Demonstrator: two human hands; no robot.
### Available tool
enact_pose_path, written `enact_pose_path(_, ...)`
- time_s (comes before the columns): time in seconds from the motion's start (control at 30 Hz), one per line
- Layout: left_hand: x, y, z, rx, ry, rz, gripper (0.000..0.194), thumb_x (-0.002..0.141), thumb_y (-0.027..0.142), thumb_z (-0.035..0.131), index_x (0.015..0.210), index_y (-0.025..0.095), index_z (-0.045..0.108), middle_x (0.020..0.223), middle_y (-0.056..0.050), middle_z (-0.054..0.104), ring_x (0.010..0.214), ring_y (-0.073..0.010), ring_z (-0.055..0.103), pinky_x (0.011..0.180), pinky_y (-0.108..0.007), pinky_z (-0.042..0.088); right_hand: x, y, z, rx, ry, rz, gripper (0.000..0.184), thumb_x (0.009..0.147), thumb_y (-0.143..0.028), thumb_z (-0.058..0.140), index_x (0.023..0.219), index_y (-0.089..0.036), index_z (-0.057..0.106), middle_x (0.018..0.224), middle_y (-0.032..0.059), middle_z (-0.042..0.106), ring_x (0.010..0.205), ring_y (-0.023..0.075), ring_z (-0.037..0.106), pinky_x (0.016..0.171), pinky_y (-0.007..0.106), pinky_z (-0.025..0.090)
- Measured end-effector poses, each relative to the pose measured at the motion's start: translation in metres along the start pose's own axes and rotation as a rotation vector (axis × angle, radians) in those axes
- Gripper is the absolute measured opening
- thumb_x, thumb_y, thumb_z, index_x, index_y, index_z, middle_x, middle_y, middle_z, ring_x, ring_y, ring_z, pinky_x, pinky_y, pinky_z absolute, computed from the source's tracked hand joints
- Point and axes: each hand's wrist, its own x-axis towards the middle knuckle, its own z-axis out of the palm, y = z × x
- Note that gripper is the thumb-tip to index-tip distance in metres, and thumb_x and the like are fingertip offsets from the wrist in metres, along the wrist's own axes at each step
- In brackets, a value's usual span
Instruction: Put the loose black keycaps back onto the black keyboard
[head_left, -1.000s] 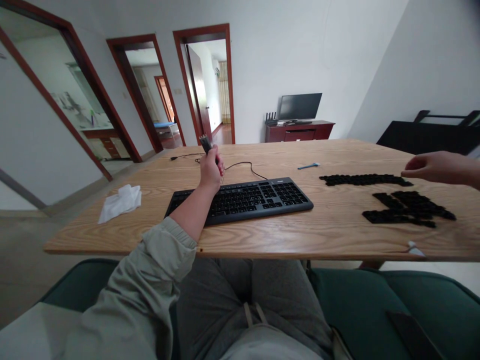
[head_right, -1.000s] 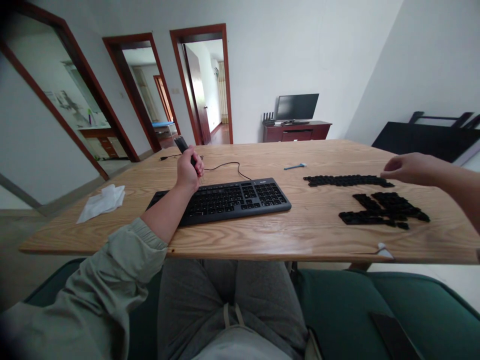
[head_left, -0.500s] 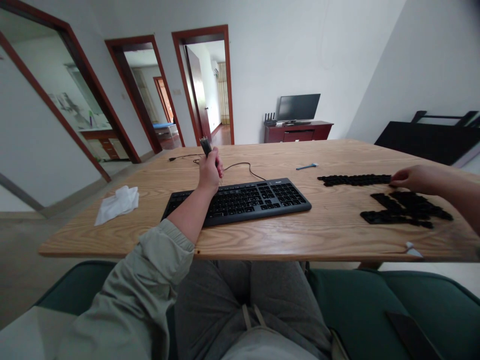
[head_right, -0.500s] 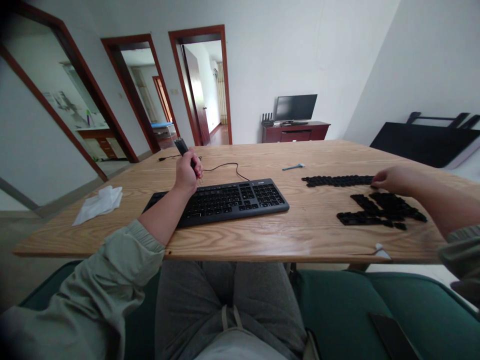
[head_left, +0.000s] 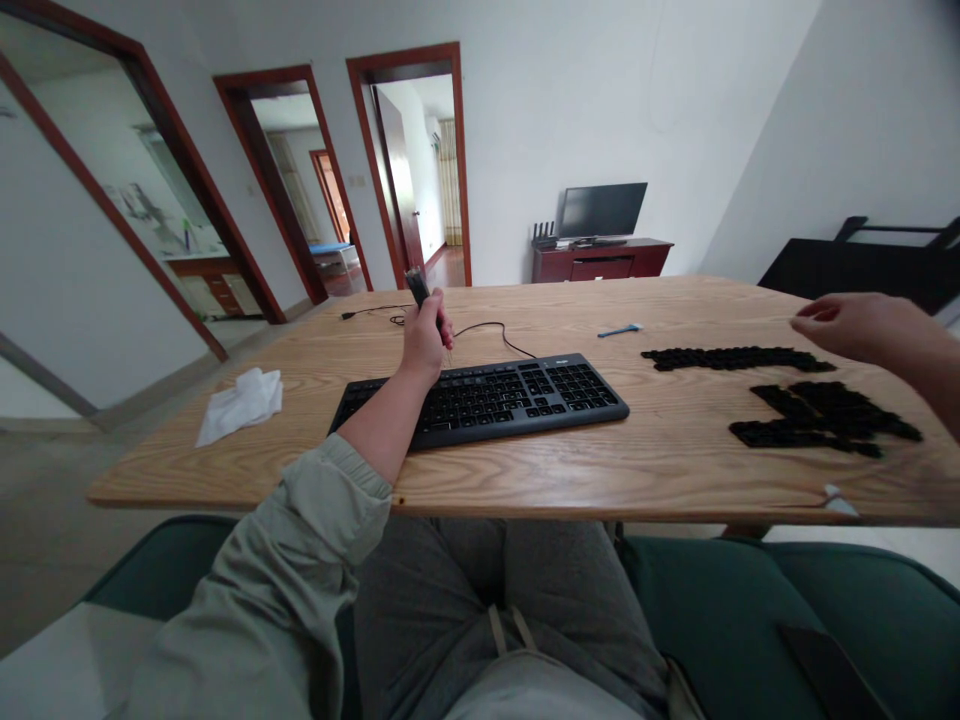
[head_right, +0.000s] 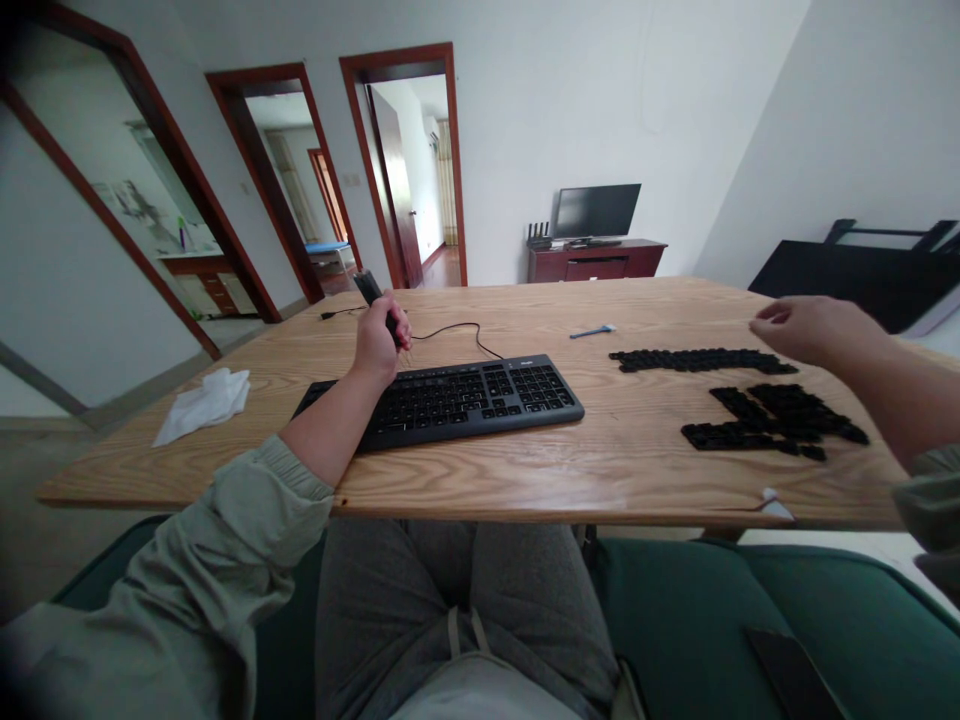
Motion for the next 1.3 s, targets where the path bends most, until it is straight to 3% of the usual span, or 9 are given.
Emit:
enact_pose_path(0.1,0.001,0.003,0.0,-0.004,-0.06,0.002,0.041,0.084,0.047,0.06,0.058,0.02,0.043,0.044,0.005,0.038,0.035,-0.0059,0.035,0.035,-0.02,0.025,-0.011,-0.074,-0.012,0.069,-0.005,-0.082,0.023,0.076,-0.055,0.062,0.066,-0.034,0.058,0.062,0.0079,0.059,0.061,0.0252,0.051,0.072,0.046,0.042)
enact_pose_path(0.23,0.003,0.007,-0.001,0.038,-0.116,0.003,0.041,0.083,0.046,0.06,0.058,0.02,0.04,0.046,0.006,0.035,0.035,-0.0044,0.029,0.034,-0.02,0.016,-0.054,-0.21,-0.009,0.375,-0.144,-0.326,0.026,0.085,-0.049,0.054,0.087,-0.026,0.067,0.086,0.0088,0.07,0.071,0.0222,0.058,0.072,0.04,0.047)
enact_pose_path(0.33,0.002,0.007,-0.003,0.093,-0.116,-0.019,0.041,0.081,0.046,0.061,0.059,0.019,0.04,0.047,0.006,0.036,0.037,-0.0045,0.03,0.036,-0.02,0.019,-0.089,-0.295,0.019,0.488,-0.261,-0.506,0.032,0.086,-0.046,0.055,0.093,-0.019,0.07,0.089,0.0079,0.072,0.076,0.021,0.063,0.07,0.034,0.048)
enact_pose_path(0.43,0.003,0.001,-0.006,0.146,-0.145,-0.037,0.041,0.082,0.051,0.06,0.06,0.019,0.045,0.051,0.004,0.043,0.041,-0.0063,0.039,0.04,-0.021,0.03,-0.111,-0.344,0.058,0.468,-0.34,-0.592,0.033,0.09,-0.043,0.052,0.102,-0.019,0.071,0.096,0.0093,0.073,0.079,0.0219,0.065,0.072,0.033,0.049)
enact_pose_path(0.63,0.005,-0.01,-0.013,0.425,-0.227,0.023,0.053,0.087,0.065,0.046,0.062,0.018,0.051,0.056,0.0,0.048,0.049,-0.0106,0.045,0.049,-0.025,0.037,-0.123,-0.355,0.101,0.262,-0.409,-0.737,0.039,0.097,-0.038,0.038,0.093,-0.017,0.071,0.1,0.0144,0.073,0.093,0.0263,0.066,0.085,0.035,0.047)
enact_pose_path(0.83,-0.006,-0.002,-0.011,0.665,-0.358,0.164,0.057,0.084,0.073,0.041,0.068,0.019,0.046,0.063,0.001,0.046,0.06,-0.012,0.044,0.058,-0.026,0.036,-0.125,-0.339,0.094,0.322,-0.488,-0.734,0.046,0.098,-0.035,0.03,0.091,-0.014,0.071,0.098,0.0155,0.072,0.092,0.0271,0.065,0.089,0.038,0.046)
enact_pose_path(0.97,-0.011,0.001,-0.008,0.705,-0.461,0.26,0.055,0.086,0.069,0.042,0.069,0.018,0.046,0.066,0.001,0.046,0.064,-0.0116,0.044,0.061,-0.026,0.036,-0.118,-0.324,0.083,0.576,-0.32,-0.602,0.041,0.094,-0.032,0.039,0.111,-0.014,0.071,0.117,0.0145,0.069,0.11,0.0263,0.062,0.098,0.039,0.043)
enact_pose_path(1.1,-0.01,-0.002,-0.007,0.742,-0.473,0.27,0.052,0.084,0.066,0.05,0.076,0.015,0.055,0.073,-0.001,0.055,0.068,-0.0122,0.049,0.063,-0.025,0.038,-0.114,-0.313,0.064,0.722,-0.209,-0.472,0.038,0.088,-0.037,0.052,0.11,-0.014,0.072,0.102,0.0122,0.073,0.086,0.0236,0.065,0.079,0.037,0.05)
enact_pose_path(1.3,-0.014,-0.005,-0.006,0.793,-0.538,0.27,0.047,0.084,0.06,0.056,0.091,0.013,0.061,0.083,-0.003,0.063,0.074,-0.0133,0.056,0.068,-0.025,0.042,-0.137,-0.332,0.05,0.723,-0.355,-0.639,0.032,0.083,-0.037,0.058,0.102,-0.015,0.072,0.071,0.0047,0.068,0.058,0.0159,0.055,0.054,0.028,0.04)
